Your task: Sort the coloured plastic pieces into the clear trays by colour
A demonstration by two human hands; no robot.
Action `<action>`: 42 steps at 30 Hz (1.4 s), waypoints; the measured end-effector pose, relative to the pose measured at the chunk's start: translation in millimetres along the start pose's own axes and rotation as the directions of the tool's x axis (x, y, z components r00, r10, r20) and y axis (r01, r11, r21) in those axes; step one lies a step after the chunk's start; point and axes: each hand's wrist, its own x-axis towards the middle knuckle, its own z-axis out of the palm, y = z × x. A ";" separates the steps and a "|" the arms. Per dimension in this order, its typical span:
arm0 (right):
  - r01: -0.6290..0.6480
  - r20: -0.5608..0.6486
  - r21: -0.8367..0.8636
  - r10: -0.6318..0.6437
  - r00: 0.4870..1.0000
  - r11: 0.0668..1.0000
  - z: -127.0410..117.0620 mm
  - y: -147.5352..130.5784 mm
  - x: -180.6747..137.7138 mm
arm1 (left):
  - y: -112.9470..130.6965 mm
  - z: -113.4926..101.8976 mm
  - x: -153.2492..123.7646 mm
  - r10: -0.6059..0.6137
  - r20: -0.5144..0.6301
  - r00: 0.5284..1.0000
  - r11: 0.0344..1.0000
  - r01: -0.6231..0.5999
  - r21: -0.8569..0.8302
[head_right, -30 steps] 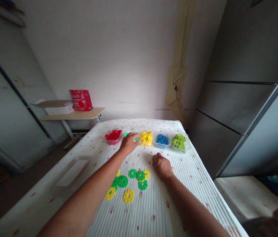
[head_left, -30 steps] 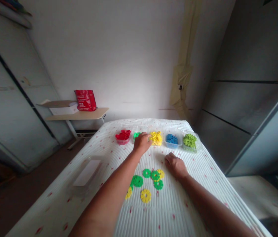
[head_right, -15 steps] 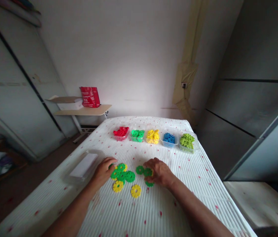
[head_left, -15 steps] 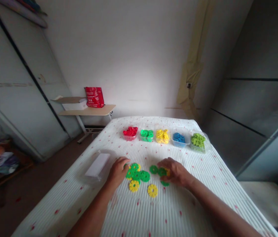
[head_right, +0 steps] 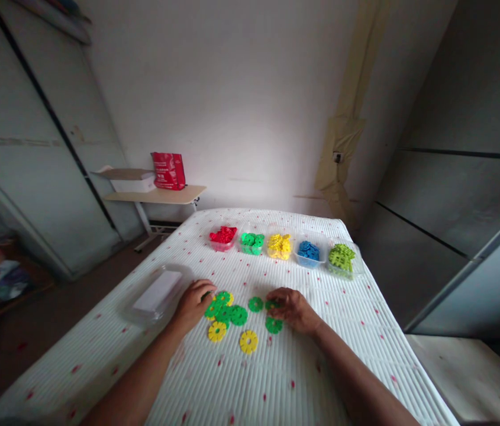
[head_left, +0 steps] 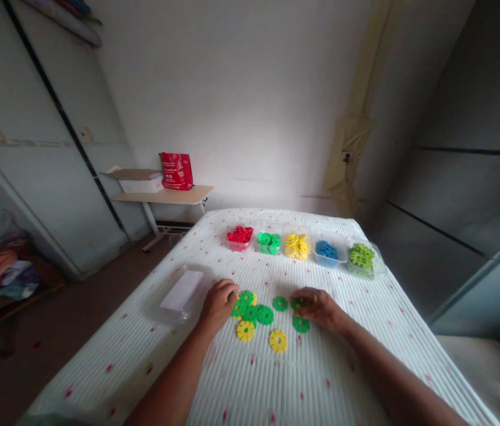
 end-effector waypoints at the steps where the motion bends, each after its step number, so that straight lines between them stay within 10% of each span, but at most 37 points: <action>1: -0.031 0.011 0.092 0.030 0.999 0.995 -1.0 2.6 0.3 | 0.5 -0.3 0.1 -0.003 0.002 1.000 1.000 0.003 0.001; 8: -0.170 -0.013 0.228 0.178 0.984 0.959 -4.0 -3.0 5.3 | 5.5 -2.9 -0.2 -0.027 0.012 1.000 1.000 0.027 -0.003; 14: -0.085 -0.108 -0.263 0.059 0.992 0.961 8.4 -20.0 15.7 | 5.9 -2.6 -0.3 -0.039 0.015 0.999 0.999 0.039 0.001; 19: 0.073 0.089 -0.706 -0.015 0.996 0.705 29.1 -42.1 28.4 | 2.7 -0.1 -0.7 -0.011 0.007 1.000 1.000 0.011 -0.006; 30: 0.145 0.240 -0.840 0.117 0.964 0.523 33.1 -54.8 48.6 | 4.3 0.1 -1.1 -0.011 0.006 1.000 1.000 0.011 0.017; 42: -0.085 -0.156 -0.852 -0.095 0.983 0.516 -12.6 -90.1 142.4 | 4.9 -2.2 -3.1 -0.003 -0.002 1.000 1.000 0.003 -0.013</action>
